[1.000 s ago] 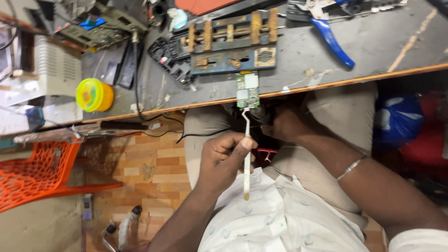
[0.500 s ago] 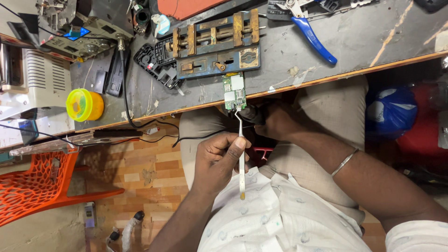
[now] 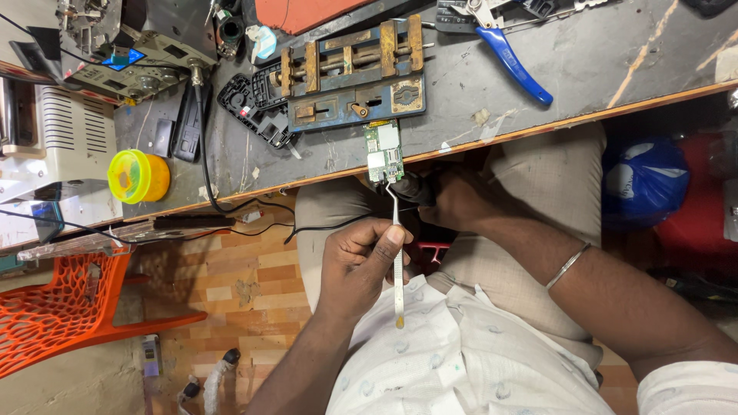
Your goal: The person sits at a repair bench working on a disassembled feature phone. They use a soldering iron on the exposed motherboard resting at the bench edge, use pliers to trim a small component, handle the component by hand, and continue applying the soldering iron to the board.
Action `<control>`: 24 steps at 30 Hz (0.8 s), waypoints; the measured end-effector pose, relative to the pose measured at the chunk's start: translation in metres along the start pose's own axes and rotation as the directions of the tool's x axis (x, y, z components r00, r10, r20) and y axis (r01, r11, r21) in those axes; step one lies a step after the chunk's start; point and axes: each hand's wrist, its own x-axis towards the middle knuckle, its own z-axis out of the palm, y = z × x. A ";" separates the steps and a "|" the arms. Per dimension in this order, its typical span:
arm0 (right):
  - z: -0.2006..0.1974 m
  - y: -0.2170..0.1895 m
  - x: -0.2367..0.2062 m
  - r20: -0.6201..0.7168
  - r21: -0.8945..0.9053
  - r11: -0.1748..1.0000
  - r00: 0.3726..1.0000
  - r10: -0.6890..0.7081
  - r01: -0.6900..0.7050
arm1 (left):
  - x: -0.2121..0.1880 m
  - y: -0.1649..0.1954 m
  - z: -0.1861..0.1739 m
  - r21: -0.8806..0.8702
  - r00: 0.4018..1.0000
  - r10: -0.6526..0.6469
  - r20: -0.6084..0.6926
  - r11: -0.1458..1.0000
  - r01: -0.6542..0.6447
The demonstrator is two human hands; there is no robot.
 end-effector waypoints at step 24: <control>0.000 -0.002 0.002 0.017 -0.011 0.999 0.999 0.034 -0.034 | 0.001 -0.002 -0.001 0.006 0.999 0.039 0.009 0.999 -0.039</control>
